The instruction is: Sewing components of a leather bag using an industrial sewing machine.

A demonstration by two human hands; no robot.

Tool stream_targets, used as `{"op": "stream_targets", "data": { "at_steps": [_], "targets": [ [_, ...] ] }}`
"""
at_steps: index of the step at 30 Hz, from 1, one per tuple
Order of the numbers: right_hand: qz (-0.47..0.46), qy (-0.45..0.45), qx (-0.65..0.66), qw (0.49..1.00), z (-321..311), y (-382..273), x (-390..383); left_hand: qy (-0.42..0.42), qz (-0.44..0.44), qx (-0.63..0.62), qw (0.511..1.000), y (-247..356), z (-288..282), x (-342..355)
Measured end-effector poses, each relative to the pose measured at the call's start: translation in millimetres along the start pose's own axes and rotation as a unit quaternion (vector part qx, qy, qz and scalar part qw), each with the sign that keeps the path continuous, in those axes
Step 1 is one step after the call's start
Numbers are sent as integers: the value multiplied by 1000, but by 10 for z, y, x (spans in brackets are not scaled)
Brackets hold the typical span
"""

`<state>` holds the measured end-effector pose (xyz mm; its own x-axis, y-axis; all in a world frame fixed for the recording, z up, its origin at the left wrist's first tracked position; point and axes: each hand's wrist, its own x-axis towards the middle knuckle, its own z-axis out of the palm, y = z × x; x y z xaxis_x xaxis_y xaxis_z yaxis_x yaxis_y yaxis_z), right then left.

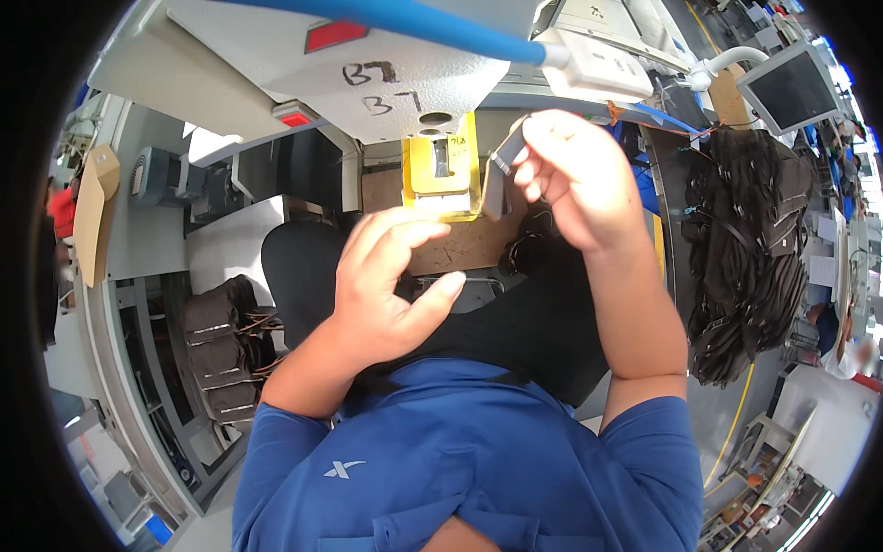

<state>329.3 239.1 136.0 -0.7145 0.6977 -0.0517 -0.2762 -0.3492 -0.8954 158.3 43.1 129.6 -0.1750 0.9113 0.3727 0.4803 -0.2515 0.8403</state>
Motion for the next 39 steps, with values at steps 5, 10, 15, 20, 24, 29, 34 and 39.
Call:
{"op": "stream_targets", "data": {
  "at_steps": [5,10,15,20,24,29,34,39],
  "targets": [
    [-17,5,-31,999,-127,-53,282,40,117,323,938,-103,59,78],
    [-39,24,-94,995,-56,-10,406,42,110,354,928,-132,99,114],
    [-95,23,-146,984,18,51,413,35,111,379,918,-142,104,121],
    [-108,7,-266,958,83,59,522,24,112,364,924,-197,117,118],
    [-197,-18,-455,868,162,122,740,39,116,354,927,-222,116,154],
    [-329,-24,-623,710,176,139,799,31,105,365,924,-197,117,211],
    [-353,-64,-586,727,247,-32,603,27,85,396,914,-174,118,252],
    [-18,-102,-526,844,291,-177,466,26,104,412,905,-182,89,304]
  ]
}}
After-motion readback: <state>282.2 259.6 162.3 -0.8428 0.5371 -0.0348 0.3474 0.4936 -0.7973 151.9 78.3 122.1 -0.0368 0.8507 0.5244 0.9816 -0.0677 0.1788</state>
